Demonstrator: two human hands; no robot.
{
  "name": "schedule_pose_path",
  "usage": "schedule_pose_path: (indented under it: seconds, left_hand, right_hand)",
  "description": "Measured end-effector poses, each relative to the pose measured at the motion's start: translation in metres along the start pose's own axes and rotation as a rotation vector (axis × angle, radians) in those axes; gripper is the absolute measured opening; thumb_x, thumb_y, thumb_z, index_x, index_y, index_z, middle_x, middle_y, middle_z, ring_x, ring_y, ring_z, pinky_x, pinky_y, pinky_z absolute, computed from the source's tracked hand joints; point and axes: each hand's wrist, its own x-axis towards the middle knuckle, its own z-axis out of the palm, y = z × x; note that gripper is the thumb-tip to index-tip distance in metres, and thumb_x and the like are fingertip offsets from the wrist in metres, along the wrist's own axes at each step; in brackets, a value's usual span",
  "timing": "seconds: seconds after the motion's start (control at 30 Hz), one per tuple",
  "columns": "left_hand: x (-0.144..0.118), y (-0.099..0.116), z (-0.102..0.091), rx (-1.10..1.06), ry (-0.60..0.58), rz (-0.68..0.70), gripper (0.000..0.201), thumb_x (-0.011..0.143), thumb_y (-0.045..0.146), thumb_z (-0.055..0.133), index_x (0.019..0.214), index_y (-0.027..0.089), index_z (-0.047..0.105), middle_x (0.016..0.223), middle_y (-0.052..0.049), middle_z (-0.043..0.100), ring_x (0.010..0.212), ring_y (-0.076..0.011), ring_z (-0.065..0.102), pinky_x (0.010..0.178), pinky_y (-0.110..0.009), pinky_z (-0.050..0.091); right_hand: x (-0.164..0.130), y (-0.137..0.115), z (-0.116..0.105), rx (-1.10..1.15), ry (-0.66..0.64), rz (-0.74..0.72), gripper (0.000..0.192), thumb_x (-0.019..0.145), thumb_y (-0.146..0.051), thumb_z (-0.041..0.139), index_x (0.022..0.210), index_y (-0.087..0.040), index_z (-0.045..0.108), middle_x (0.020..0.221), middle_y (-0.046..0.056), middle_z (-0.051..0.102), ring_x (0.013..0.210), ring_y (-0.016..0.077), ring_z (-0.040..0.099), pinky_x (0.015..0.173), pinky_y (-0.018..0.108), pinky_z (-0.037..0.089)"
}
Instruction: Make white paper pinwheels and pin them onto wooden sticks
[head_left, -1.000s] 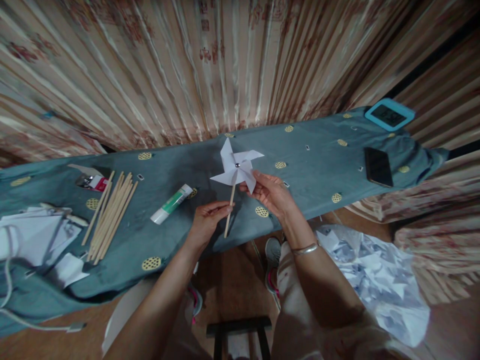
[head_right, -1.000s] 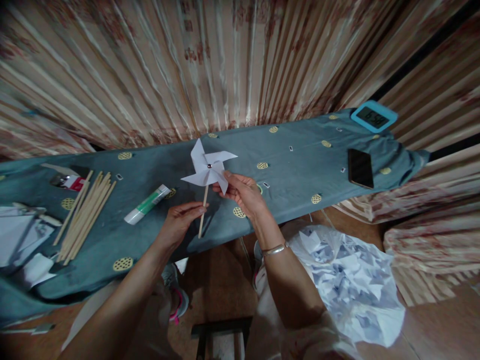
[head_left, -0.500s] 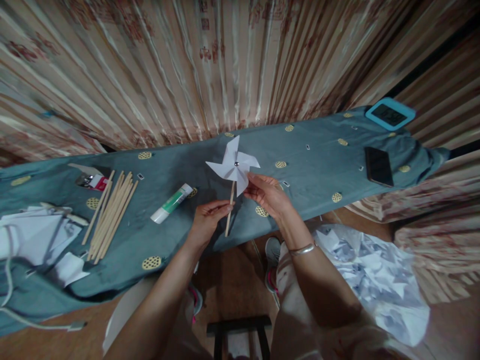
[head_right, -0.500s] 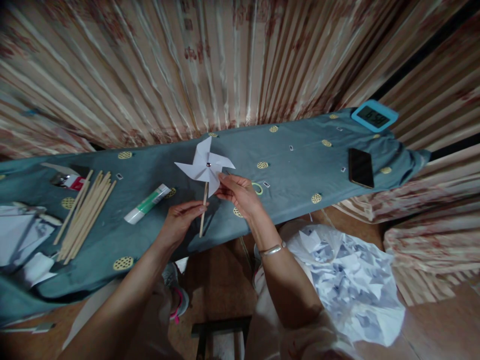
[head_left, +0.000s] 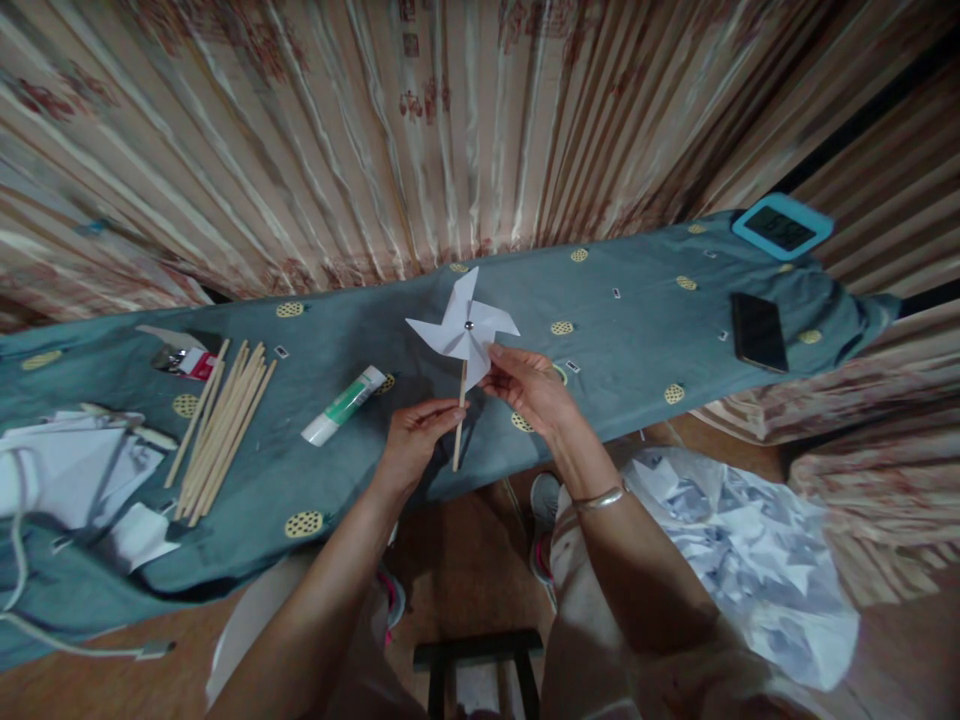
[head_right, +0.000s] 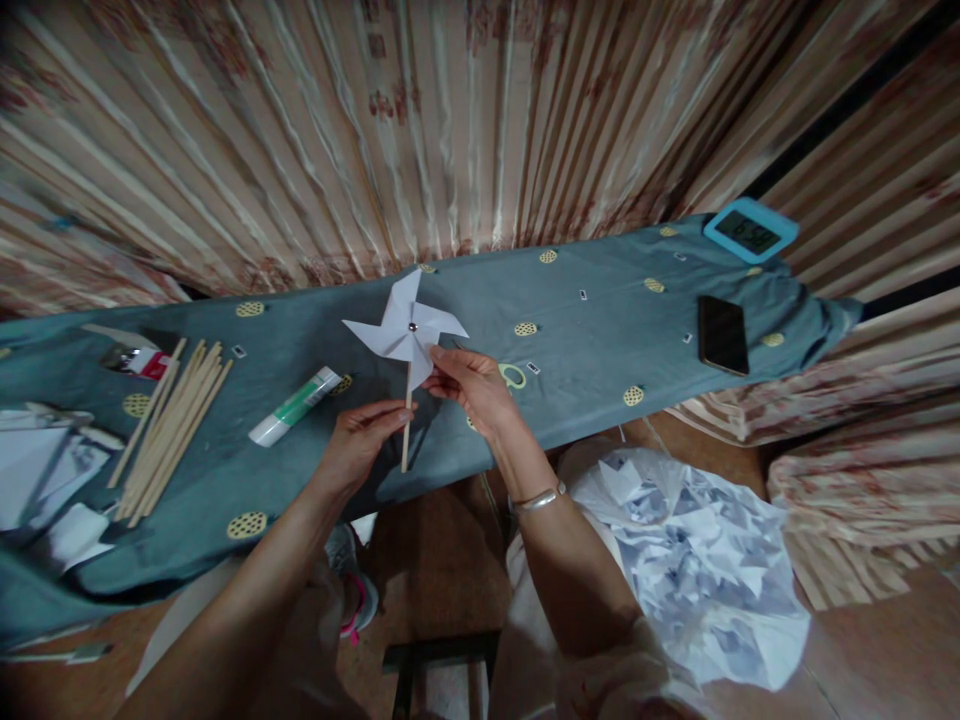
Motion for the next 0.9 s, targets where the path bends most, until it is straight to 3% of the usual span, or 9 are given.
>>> schedule_pose_path:
  seconds: [0.4, 0.63, 0.77, 0.9]
  left_hand:
    - [-0.002, 0.005, 0.0, 0.038, 0.004, 0.02, 0.027, 0.06, 0.034, 0.083, 0.081, 0.018, 0.08, 0.084, -0.007, 0.078, 0.072, -0.0162, 0.065, 0.074, -0.028, 0.051]
    - [0.0, 0.002, -0.002, -0.001, -0.002, 0.013, 0.029, 0.058, 0.037, 0.085, 0.08, 0.019, 0.08, 0.086, -0.007, 0.078, 0.074, -0.0162, 0.065, 0.075, -0.028, 0.051]
    - [-0.002, 0.006, -0.001, 0.013, -0.023, -0.008, 0.028, 0.057, 0.036, 0.085, 0.078, 0.019, 0.08, 0.085, -0.007, 0.078, 0.071, -0.0159, 0.064, 0.074, -0.028, 0.05]
    - [-0.005, 0.01, 0.002, 0.032, -0.076, -0.049, 0.027, 0.055, 0.036, 0.084, 0.075, 0.019, 0.08, 0.081, -0.007, 0.078, 0.072, -0.0174, 0.065, 0.072, -0.028, 0.05]
  right_hand:
    - [0.001, -0.002, -0.003, -0.029, -0.012, -0.004, 0.032, 0.057, -0.042, 0.087, 0.06, -0.017, 0.068, 0.056, -0.002, 0.067, 0.05, 0.0075, 0.062, 0.048, 0.016, 0.051]
    - [0.005, -0.005, -0.01, -0.073, 0.057, 0.025, 0.046, 0.061, -0.062, 0.079, 0.071, -0.018, 0.071, 0.067, 0.004, 0.072, 0.056, 0.0099, 0.065, 0.05, 0.017, 0.053]
    - [0.009, -0.009, -0.018, -0.013, 0.096, -0.061, 0.044, 0.065, -0.062, 0.076, 0.082, -0.022, 0.069, 0.082, 0.003, 0.074, 0.071, 0.0112, 0.068, 0.063, 0.021, 0.056]
    - [0.006, -0.019, -0.019, -0.029, 0.045, -0.13, 0.047, 0.073, -0.065, 0.066, 0.096, -0.024, 0.068, 0.096, 0.005, 0.075, 0.093, 0.0184, 0.069, 0.081, 0.029, 0.057]
